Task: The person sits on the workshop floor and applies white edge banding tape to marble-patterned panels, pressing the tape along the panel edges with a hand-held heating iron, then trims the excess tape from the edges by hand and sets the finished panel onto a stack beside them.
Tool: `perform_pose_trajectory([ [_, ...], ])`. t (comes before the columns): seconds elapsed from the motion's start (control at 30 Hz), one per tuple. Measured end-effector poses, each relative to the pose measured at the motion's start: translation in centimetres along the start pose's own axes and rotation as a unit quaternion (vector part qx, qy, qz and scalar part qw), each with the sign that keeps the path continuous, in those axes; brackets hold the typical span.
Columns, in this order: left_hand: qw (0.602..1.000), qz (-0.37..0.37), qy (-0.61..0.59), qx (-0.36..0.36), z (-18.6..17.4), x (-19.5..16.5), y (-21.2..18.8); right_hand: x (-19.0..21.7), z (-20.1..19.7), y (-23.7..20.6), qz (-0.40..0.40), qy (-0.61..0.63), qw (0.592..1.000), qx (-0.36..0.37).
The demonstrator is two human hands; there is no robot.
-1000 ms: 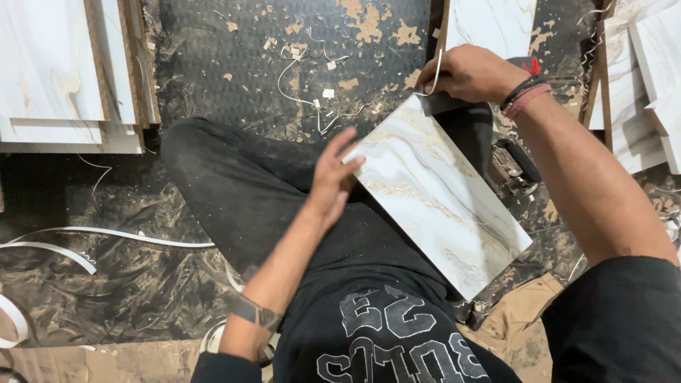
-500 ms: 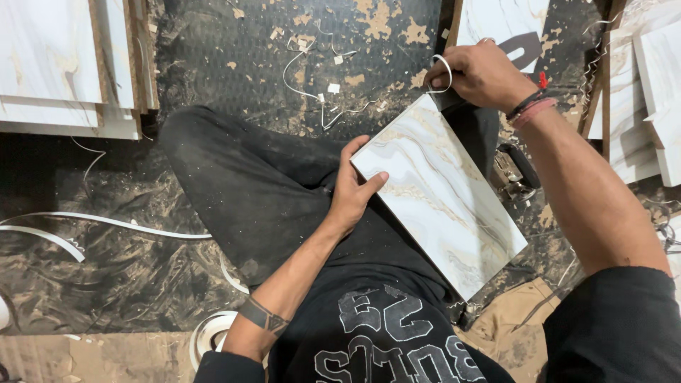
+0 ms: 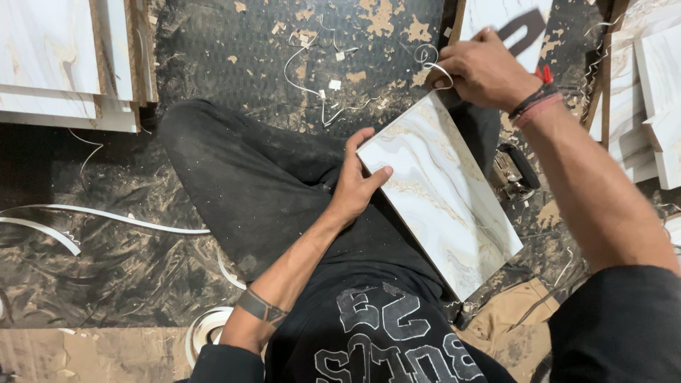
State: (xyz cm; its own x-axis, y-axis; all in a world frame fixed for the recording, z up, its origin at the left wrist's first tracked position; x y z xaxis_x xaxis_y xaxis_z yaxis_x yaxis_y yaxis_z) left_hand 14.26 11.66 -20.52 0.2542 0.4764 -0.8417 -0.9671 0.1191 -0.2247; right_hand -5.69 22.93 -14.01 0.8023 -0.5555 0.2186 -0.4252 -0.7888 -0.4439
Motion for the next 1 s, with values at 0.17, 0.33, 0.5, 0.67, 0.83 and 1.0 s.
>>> perform_pose_trajectory([
  [0.17, 1.000, -0.016, -0.008, 0.021, 0.1, 0.4, 1.4, 6.8, -2.4, 1.1, -0.145, -0.058, 0.987, -0.027],
  [0.33, 0.998, 0.014, 0.062, 0.005, -0.5, 0.7, 2.0, 16.3, -2.1, 2.0, -0.217, -0.082, 0.973, -0.006],
  [0.5, 1.000, 0.012, 0.022, 0.011, -0.5, 0.7, 1.2, 18.3, -2.8, 2.3, -0.194, -0.044, 0.979, -0.049],
  [0.67, 0.990, 0.007, -0.144, -0.009, 0.0, 0.2, 1.5, 10.0, -3.7, -0.1, -0.048, 0.206, 0.963, -0.166],
  [0.83, 0.974, -0.099, -0.201, -0.027, 1.9, 4.6, -2.0, -1.6, 0.9, -6.6, 0.136, 0.453, 0.833, -0.287],
  [1.0, 0.971, -0.183, -0.150, -0.013, 1.9, 7.4, -2.9, -5.0, 6.7, -12.2, 0.207, 0.463, 0.810, -0.294],
])
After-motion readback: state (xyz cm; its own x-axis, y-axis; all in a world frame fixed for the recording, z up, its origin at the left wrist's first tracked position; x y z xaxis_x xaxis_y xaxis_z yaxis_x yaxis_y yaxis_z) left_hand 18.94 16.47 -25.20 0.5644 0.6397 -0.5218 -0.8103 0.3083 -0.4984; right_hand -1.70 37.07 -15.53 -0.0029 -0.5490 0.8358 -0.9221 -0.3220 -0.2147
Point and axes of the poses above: each hand's wrist, its own y-axis towards the middle knuckle, its own z-axis out of the palm, x = y × z, the point moved 10 cm from there along y, towards the middle knuckle, and after that the axes turned 8 degrees about x, right-handed, at the moved point
